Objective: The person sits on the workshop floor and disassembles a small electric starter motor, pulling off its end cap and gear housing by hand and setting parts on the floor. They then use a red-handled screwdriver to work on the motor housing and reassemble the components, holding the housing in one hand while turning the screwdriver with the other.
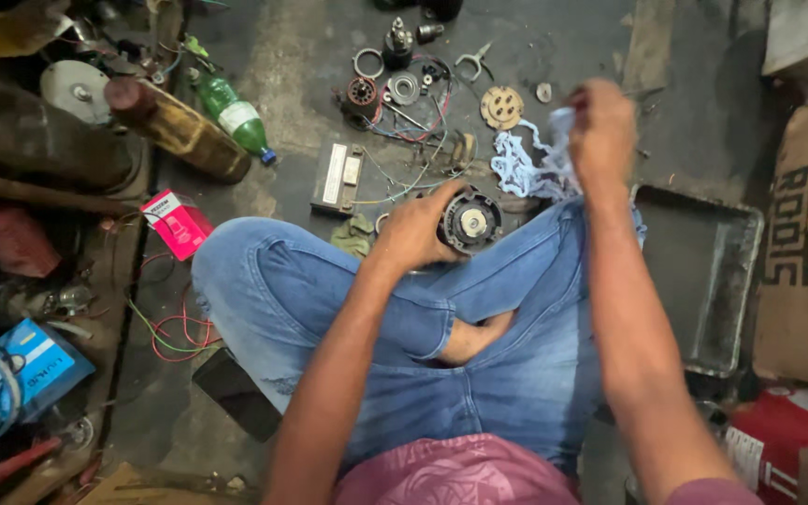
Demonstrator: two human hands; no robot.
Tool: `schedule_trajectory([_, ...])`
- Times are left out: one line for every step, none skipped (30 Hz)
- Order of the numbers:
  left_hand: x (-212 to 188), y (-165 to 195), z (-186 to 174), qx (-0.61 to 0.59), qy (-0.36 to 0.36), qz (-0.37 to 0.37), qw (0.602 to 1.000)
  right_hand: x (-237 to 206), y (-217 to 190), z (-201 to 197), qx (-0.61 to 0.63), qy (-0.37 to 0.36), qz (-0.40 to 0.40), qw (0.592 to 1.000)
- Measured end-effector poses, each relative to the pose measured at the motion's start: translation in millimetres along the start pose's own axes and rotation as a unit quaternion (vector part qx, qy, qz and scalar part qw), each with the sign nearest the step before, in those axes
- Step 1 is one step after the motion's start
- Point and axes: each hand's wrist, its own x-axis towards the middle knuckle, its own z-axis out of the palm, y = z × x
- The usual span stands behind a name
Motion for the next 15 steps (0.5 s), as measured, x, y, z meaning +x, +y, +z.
schedule_trajectory([0, -2, -1, -0.007, -0.003, -0.005, 1.000, 3, -6, -15, -0.021, 0.064, -0.026, 0.997])
schedule_trajectory([0, -3, -1, -0.007, -0.002, -0.002, 1.000, 6, -8, -34, -0.042, 0.126, -0.051, 0.990])
schedule_trajectory([1, -5, -2, -0.008, -0.002, 0.000, 1.000, 11, -7, -56, 0.004, 0.160, -0.038, 0.986])
schedule_trajectory([2, -6, -2, -0.009, -0.002, 0.003, 1.000, 15, -6, -75, 0.102, 0.201, -0.040, 0.974])
schedule_trajectory([2, -7, -2, -0.009, -0.003, 0.001, 1.000, 18, -4, -95, 0.114, 0.214, -0.010, 0.970])
schedule_trajectory([1, -8, -1, -0.008, -0.006, -0.002, 1.000, 20, 0, -124, 0.125, 0.226, 0.022, 0.966])
schedule_trajectory([1, -9, 0, -0.008, -0.008, -0.004, 1.000, 22, 1, -145, 0.151, 0.225, 0.052, 0.961])
schedule_trajectory([1, -11, 0, -0.006, -0.010, -0.006, 1.000, 17, 1, -167, 0.199, 0.187, 0.077, 0.959])
schedule_trajectory([1, -12, 1, -0.005, -0.011, -0.008, 1.000, 8, -3, -185, 0.260, 0.131, 0.075, 0.954])
schedule_trajectory([1, -13, 2, -0.005, -0.013, -0.010, 1.000, -2, -9, -204, 0.309, 0.078, 0.073, 0.945])
schedule_trajectory([1, -14, 3, -0.006, -0.011, -0.010, 1.000, -13, -19, -219, 0.350, 0.036, 0.075, 0.933])
schedule_trajectory([2, -15, 3, -0.007, -0.009, -0.010, 1.000, -23, -30, -228, 0.358, 0.019, 0.063, 0.931])
schedule_trajectory([2, -16, 4, -0.008, -0.007, -0.009, 1.000, -34, -44, -235, 0.366, 0.007, 0.049, 0.929])
schedule_trajectory([2, -17, 5, -0.009, -0.004, -0.009, 1.000, -43, -58, -240, 0.372, -0.001, 0.034, 0.928])
schedule_trajectory([2, -18, 6, -0.010, -0.001, -0.010, 1.000, -51, -74, -242, 0.375, -0.003, 0.019, 0.927])
